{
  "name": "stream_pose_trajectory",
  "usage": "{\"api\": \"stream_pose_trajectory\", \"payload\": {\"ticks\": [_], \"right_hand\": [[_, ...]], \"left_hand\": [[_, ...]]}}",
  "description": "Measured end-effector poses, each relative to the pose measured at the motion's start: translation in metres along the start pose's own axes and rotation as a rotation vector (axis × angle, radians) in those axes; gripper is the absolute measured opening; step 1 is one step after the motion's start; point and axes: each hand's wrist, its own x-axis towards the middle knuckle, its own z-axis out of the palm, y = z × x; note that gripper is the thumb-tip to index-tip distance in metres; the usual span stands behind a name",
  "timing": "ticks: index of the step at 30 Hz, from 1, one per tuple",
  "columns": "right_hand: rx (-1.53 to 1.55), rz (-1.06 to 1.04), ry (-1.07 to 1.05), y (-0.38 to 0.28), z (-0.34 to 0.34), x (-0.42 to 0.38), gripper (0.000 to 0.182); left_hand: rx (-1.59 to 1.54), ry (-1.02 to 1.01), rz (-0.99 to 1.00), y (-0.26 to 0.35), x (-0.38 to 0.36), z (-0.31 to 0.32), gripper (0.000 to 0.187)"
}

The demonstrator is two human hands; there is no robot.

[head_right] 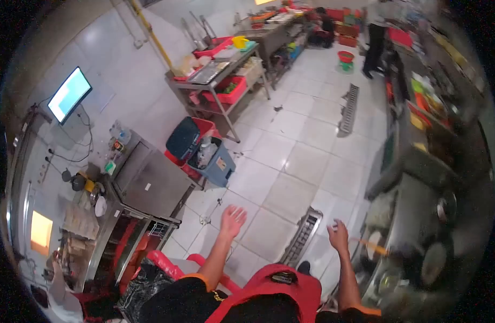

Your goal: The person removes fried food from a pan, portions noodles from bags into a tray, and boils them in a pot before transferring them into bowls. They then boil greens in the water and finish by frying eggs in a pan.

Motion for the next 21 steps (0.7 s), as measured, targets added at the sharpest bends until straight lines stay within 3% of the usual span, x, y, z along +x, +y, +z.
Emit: {"api": "stream_pose_trajectory", "payload": {"ticks": [3, 5, 8, 12, 15, 18, 20, 21], "right_hand": [[0.184, -0.054, -0.134, -0.092, 0.036, 0.17, 0.041], [0.26, -0.201, -0.266, -0.138, 0.066, 0.261, 0.041], [0.224, -0.357, -0.467, -0.183, 0.108, 0.369, 0.036], [0.194, -0.3, -0.634, -0.189, 0.143, 0.496, 0.029], [0.199, -0.213, -0.695, -0.181, 0.156, 0.607, 0.031], [0.134, -0.329, -0.644, -0.198, 0.194, 0.744, 0.026], [0.007, -0.503, -0.572, -0.244, 0.235, 0.839, 0.024], [0.12, -0.545, -0.575, -0.284, 0.259, 0.88, 0.023]], "left_hand": [[0.032, 0.304, 0.186, 0.063, 0.04, -0.011, 0.041], [0.021, 0.416, 0.267, 0.096, 0.081, -0.031, 0.046], [-0.023, 0.603, 0.351, 0.141, 0.136, -0.002, 0.043], [0.057, 0.594, 0.337, 0.175, 0.275, 0.072, 0.038], [0.154, 0.38, 0.42, 0.219, 0.362, 0.169, 0.035], [0.296, 0.318, 0.551, 0.283, 0.439, 0.238, 0.03], [0.419, 0.32, 0.645, 0.329, 0.487, 0.278, 0.026], [0.477, 0.36, 0.734, 0.35, 0.501, 0.292, 0.024]]}}
